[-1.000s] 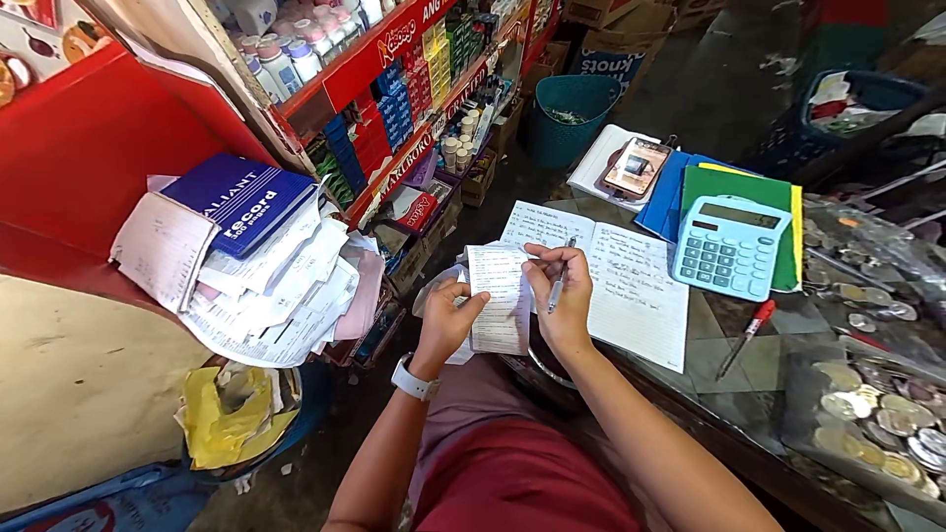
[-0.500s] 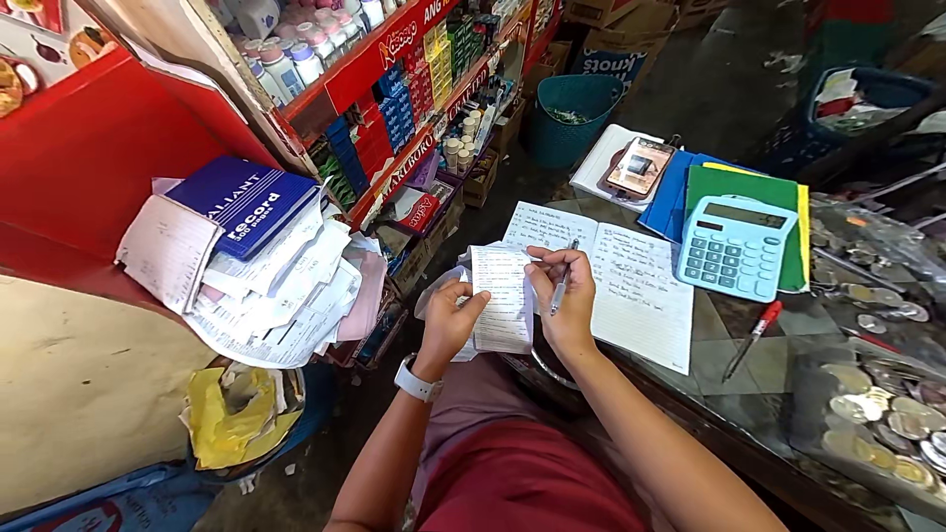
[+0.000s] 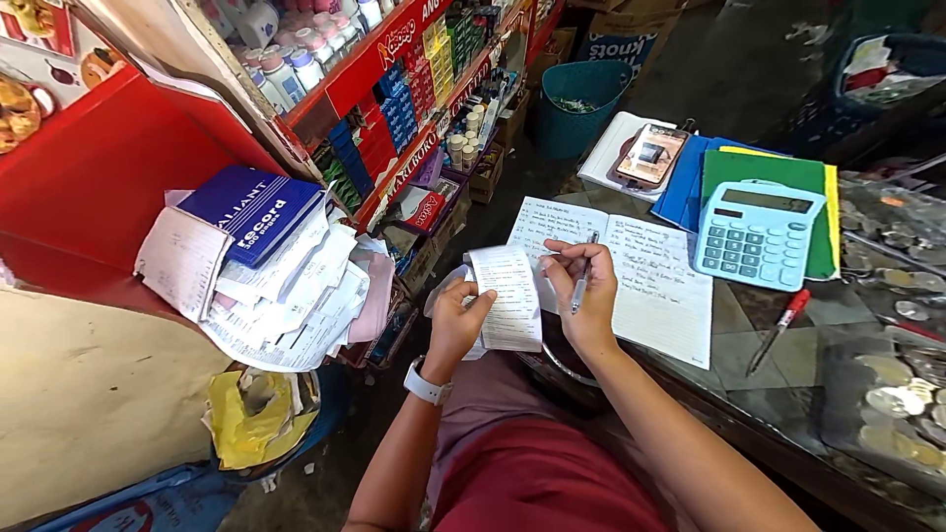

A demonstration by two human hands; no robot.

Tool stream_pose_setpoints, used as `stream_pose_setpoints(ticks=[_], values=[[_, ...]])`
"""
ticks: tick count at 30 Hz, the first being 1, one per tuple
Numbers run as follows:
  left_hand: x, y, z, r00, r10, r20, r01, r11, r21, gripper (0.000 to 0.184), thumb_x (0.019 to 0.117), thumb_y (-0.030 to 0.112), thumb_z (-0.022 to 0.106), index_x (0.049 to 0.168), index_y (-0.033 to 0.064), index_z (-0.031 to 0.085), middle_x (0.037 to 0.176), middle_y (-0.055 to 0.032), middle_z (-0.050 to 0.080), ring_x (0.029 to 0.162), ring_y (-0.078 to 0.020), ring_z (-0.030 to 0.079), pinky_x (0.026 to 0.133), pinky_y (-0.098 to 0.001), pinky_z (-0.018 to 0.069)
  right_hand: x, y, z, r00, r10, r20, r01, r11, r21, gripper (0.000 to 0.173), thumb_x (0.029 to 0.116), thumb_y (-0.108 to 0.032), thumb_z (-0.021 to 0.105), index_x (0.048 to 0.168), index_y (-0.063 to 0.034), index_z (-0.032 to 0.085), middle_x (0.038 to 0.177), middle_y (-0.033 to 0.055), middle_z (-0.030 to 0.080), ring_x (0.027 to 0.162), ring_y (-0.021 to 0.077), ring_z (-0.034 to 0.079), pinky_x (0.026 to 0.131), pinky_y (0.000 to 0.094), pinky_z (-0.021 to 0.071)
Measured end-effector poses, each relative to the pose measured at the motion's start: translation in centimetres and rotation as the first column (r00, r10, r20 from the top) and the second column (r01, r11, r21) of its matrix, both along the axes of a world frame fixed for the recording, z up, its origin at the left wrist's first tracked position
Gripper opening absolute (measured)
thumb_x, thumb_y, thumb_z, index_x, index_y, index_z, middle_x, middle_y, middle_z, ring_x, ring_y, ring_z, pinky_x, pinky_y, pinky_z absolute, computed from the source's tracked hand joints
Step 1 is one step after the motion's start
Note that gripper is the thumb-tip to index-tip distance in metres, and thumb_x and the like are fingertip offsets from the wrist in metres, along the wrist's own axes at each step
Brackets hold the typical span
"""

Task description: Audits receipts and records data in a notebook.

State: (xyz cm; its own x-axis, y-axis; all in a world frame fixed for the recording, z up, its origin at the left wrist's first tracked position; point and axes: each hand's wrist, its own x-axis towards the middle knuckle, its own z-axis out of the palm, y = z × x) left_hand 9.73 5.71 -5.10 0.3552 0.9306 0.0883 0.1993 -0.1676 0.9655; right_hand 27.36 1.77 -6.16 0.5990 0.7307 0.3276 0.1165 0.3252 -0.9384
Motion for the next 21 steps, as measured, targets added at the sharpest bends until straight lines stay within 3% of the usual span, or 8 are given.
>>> stream_pose_setpoints(ticks=[5,8,11,13,14,15,18,21], values=[[-0.3,0.0,-0.6,1.0,0.008,0.007,-0.009,0.998,0.059,0.016,0.092,0.015,0.066,0.082,0.003,0.072,0.089,-0.0028,0.065,0.091,-0.0062,0.06,0.085,-0.0259,0.0488,2.6,-1.6,0.9,0.995,-0.05,0.092,0.046,0.998,0.048,0.01,0.104,-0.011,0.051,0.109,-0.0021,0.051,0.111,0.0058,0.071,0.091,0.0091,0.07,0.08,0.0272,0.0585],[-0.4,-0.1,-1.0,0.998,-0.009,0.063,0.0,0.991,0.136,0.016,0.0916,0.012,0.066,0.083,0.0009,0.073,0.09,-0.0053,0.067,0.094,-0.0078,0.062,0.088,-0.0259,0.05,4.9,-2.9,1.9,0.986,-0.043,0.162,0.037,0.999,0.04,0.033,0.111,-0.03,0.033,0.113,-0.0051,0.055,0.118,0.0031,0.072,0.1,0.0102,0.071,0.085,0.0292,0.0587],[-0.5,-0.3,-1.2,0.992,-0.037,0.121,0.012,0.979,0.202,0.015,0.0913,0.01,0.066,0.084,-0.0016,0.073,0.092,-0.0076,0.068,0.095,-0.0089,0.062,0.088,-0.0258,0.0506,6.6,-5.1,3.5,0.925,0.013,0.379,0.029,0.994,-0.103,0.054,0.111,-0.032,0.031,0.111,0.0079,0.067,0.138,0.0226,0.056,0.13,0.0191,0.054,0.109,0.0319,0.0441],[-0.5,-0.5,-1.2,0.988,-0.061,0.141,0.025,0.969,0.245,0.015,0.0909,0.009,0.066,0.083,-0.0024,0.073,0.092,-0.0082,0.068,0.094,-0.0079,0.063,0.086,-0.0237,0.0519,6.8,-6.1,4.5,0.912,-0.02,0.41,0.096,0.981,-0.166,0.039,0.1079,-0.022,0.043,0.095,0.0042,0.07,0.099,0.0083,0.069,0.094,0.004,0.063,0.086,0.0203,0.052],[-0.5,-0.6,-1.2,0.987,-0.072,0.147,0.032,0.965,0.259,0.015,0.0909,0.009,0.067,0.083,-0.0027,0.073,0.092,-0.0082,0.067,0.093,-0.0074,0.062,0.085,-0.0228,0.0519,6.5,-6.5,5.0,0.938,0.016,0.347,0.067,0.972,-0.225,0.029,0.1068,-0.022,0.045,0.094,-0.0044,0.065,0.079,-0.0073,0.063,0.069,-0.0055,0.059,0.066,0.0126,0.0515],[-0.5,-0.8,-1.2,0.985,-0.081,0.152,0.037,0.962,0.272,0.015,0.0908,0.009,0.067,0.083,-0.003,0.073,0.092,-0.0081,0.067,0.092,-0.007,0.062,0.084,-0.0222,0.0519,6.3,-6.9,5.4,0.964,0.102,0.247,-0.027,0.957,-0.289,0.02,0.1056,-0.024,0.047,0.101,-0.0089,0.06,0.069,-0.0128,0.054,0.055,-0.0058,0.052,0.053,0.0127,0.0479],[-0.6,-1.1,-1.2,0.979,-0.11,0.171,0.052,0.949,0.312,0.015,0.0908,0.008,0.067,0.084,-0.0041,0.073,0.093,-0.0082,0.066,0.093,-0.0063,0.061,0.085,-0.0213,0.0524,5.7,-7.5,6.0,0.929,0.348,0.128,-0.251,0.844,-0.474,0.05,0.1034,-0.036,0.053,0.143,-0.0055,0.046,0.083,-0.0052,0.056,0.051,-0.0021,0.045,0.044,0.0153,0.0398],[-0.8,-1.3,-1.2,0.972,-0.12,0.201,0.044,0.937,0.347,0.015,0.0906,0.008,0.067,0.083,-0.0037,0.072,0.092,-0.0061,0.065,0.092,-0.0049,0.06,0.084,-0.0198,0.0512,5.0,-7.2,5.8,0.908,0.404,0.106,-0.315,0.829,-0.463,0.053,0.105,-0.019,0.044,0.156,-0.0059,0.036,0.094,-0.0017,0.063,0.048,-0.0027,0.046,0.039,0.0133,0.0387]])
